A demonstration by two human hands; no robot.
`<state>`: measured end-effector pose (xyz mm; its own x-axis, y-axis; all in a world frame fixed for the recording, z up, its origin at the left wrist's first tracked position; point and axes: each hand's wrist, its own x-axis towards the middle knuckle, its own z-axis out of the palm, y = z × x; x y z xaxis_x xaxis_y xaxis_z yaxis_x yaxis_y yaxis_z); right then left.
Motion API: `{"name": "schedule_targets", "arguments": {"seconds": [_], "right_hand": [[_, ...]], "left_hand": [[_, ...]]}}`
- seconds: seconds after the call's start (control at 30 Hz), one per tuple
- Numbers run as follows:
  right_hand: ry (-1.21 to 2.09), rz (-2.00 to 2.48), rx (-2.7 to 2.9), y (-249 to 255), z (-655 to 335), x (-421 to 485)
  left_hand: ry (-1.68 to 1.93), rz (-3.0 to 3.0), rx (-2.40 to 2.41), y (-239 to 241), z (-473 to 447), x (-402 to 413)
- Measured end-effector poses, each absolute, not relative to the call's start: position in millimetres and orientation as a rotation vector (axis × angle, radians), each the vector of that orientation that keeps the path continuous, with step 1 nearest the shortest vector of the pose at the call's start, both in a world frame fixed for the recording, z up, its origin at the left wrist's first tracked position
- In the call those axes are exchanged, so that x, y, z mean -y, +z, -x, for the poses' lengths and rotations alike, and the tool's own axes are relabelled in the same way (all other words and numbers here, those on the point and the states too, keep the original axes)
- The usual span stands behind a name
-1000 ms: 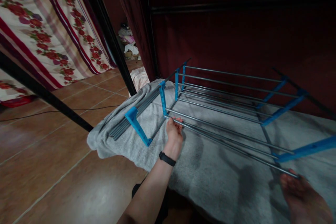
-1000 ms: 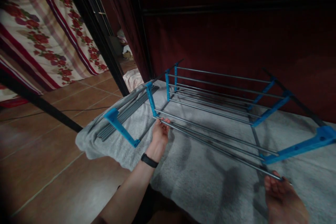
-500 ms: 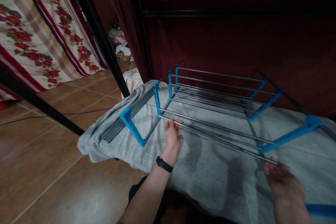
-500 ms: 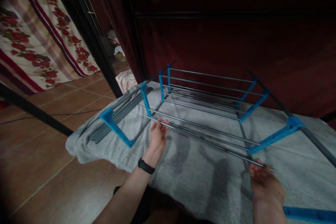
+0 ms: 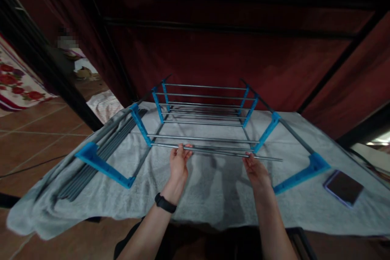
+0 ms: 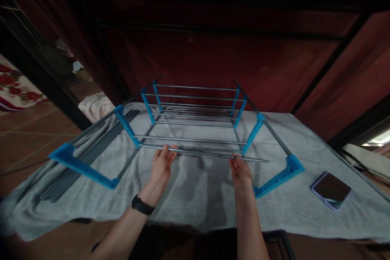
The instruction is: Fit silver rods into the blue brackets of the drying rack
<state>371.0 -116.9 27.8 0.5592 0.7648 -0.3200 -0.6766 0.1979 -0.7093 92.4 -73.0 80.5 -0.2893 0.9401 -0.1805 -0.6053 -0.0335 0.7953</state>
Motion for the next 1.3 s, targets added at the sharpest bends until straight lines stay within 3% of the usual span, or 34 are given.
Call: {"name": "schedule_targets", "arguments": {"seconds": [0.2, 0.5, 0.7, 1.03, 1.3], "right_hand": [[1.108, 0.846, 0.217, 34, -339, 114], [1.559, 0.704, 0.454, 62, -275, 123], [1.851, 0.630, 0.759, 70, -282, 138], [1.419, 0.768, 0.446, 68, -322, 126], [1.316, 0.814, 0.372, 66, -341, 125]], "left_hand": [[1.549, -0.683, -0.895, 91, -120, 83], [1.512, -1.056, -0.806, 108, -167, 102], [1.739, -1.404, -0.880, 148, -138, 91], [1.544, -1.409, -0.807, 148, -131, 93], [1.199, -2.211, -1.042, 111, -123, 89]]}}
